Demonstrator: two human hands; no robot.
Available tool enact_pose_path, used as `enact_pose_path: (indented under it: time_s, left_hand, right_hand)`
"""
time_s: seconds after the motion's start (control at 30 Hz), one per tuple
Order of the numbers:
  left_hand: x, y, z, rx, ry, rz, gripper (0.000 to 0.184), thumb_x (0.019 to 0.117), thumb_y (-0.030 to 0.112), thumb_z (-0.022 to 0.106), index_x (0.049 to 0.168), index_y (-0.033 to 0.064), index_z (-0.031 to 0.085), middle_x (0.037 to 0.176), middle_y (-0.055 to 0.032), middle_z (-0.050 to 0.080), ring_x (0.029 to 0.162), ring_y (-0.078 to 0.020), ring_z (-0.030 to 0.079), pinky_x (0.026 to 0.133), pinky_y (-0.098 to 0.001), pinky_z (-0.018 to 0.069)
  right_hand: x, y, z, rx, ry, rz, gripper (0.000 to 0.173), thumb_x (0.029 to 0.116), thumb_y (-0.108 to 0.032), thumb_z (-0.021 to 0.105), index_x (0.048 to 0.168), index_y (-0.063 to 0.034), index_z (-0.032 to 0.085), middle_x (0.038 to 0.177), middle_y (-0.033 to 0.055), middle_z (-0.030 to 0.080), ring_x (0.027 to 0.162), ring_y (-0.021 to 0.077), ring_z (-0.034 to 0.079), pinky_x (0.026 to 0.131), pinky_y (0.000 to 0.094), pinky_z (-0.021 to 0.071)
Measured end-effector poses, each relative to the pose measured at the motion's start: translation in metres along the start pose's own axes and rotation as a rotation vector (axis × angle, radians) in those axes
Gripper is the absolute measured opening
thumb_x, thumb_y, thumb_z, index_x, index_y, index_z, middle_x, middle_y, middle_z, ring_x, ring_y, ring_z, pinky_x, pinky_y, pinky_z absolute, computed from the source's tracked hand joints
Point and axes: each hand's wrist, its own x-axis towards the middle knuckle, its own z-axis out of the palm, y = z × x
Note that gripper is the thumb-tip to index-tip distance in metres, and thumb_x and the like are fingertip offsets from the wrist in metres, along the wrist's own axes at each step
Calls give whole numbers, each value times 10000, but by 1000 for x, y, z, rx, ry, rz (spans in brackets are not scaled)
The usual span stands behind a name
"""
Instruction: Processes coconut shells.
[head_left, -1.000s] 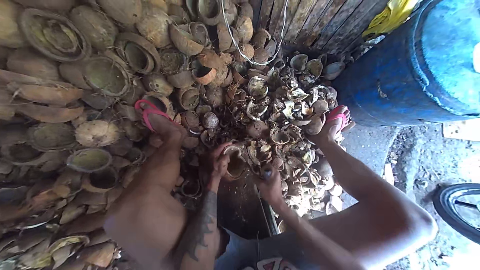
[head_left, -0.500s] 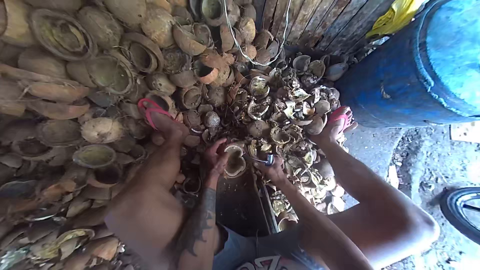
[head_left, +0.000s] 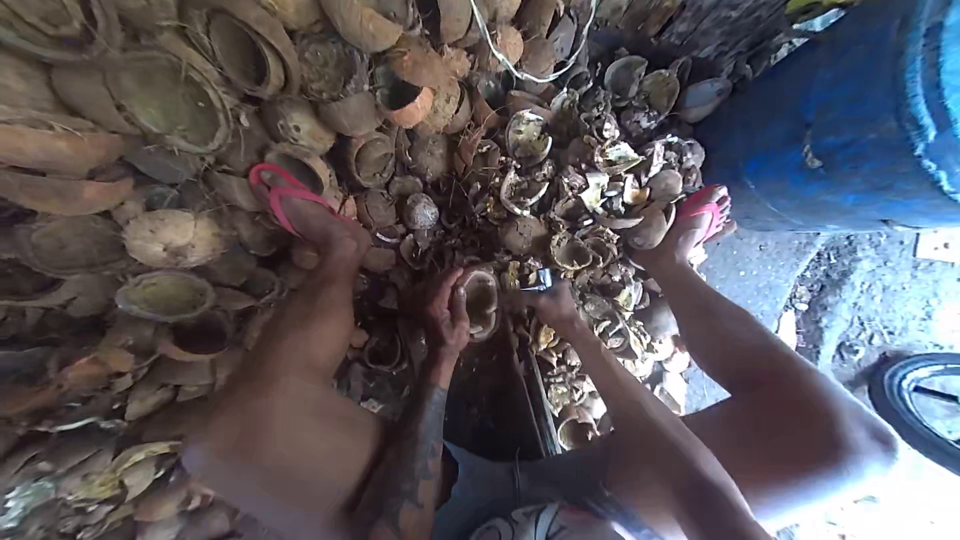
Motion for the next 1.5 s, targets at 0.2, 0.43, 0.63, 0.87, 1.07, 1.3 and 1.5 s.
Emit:
enact_pose_path:
  time_s: [0.2, 0.43, 0.63, 0.87, 1.07, 1.3, 1.5]
  left_hand:
    - [8, 5, -5, 74, -53, -43, 339, 1037, 107, 487, 1305, 6, 668, 1243, -181, 704, 1180, -294, 660, 1069, -505, 471]
    - [11, 24, -8, 202, 33, -83, 298, 1029, 166, 538, 1225, 69, 740, 1144, -121, 746, 1137, -251, 667, 1083, -486, 438]
    - [13, 8, 3, -11, 73, -92, 303, 1042, 124, 491, 1207, -1, 712, 1167, -134, 724, 1139, -178, 662, 1051, -371, 503]
    - [12, 11, -3, 66, 14, -96, 294, 1035, 108, 507, 1227, 28, 715, 1174, -121, 738, 1122, -213, 677, 1035, -434, 496]
    - [13, 19, -2, 102, -72, -153, 327, 1041, 236, 545, 1254, 44, 702, 1250, -129, 701, 1227, -241, 630, 1103, -462, 464]
    - [18, 4, 11, 87, 34, -47, 284, 999, 20, 506, 1170, 33, 732, 1192, -109, 724, 1137, -204, 672, 1028, -411, 522]
    - [18, 8, 10, 104, -10, -73, 282, 1026, 13, 495, 1208, 1, 710, 1212, -166, 716, 1148, -274, 683, 1048, -465, 517]
  right_hand:
    - [-54, -52, 16, -716, -321, -372, 412, 904, -436, 710, 1146, -104, 726, 1020, 162, 744, 989, 365, 713, 866, 627, 538]
    - [-122, -8, 43, 224, 327, -133, 205, 860, -164, 760, 974, -31, 652, 699, 5, 645, 571, 89, 611, 555, 303, 541]
    - [-68, 0, 58, 272, 413, -68, 307, 756, -130, 863, 977, -10, 688, 746, 26, 708, 630, 90, 670, 625, 306, 596]
    - [-16, 49, 48, 270, 332, -250, 423, 684, -215, 926, 959, 2, 689, 795, 31, 735, 708, 71, 706, 706, 283, 619]
    - [-100, -4, 61, 483, 371, 202, 249, 889, -172, 811, 898, -10, 622, 584, 17, 541, 434, 93, 454, 427, 290, 428]
    - [-30, 29, 37, 150, 296, -232, 300, 695, -208, 896, 827, -70, 664, 675, -52, 655, 596, 4, 619, 604, 232, 564]
    - [-70, -8, 33, -463, -47, -310, 391, 880, -365, 728, 1085, -33, 735, 928, 158, 744, 881, 327, 728, 814, 572, 576]
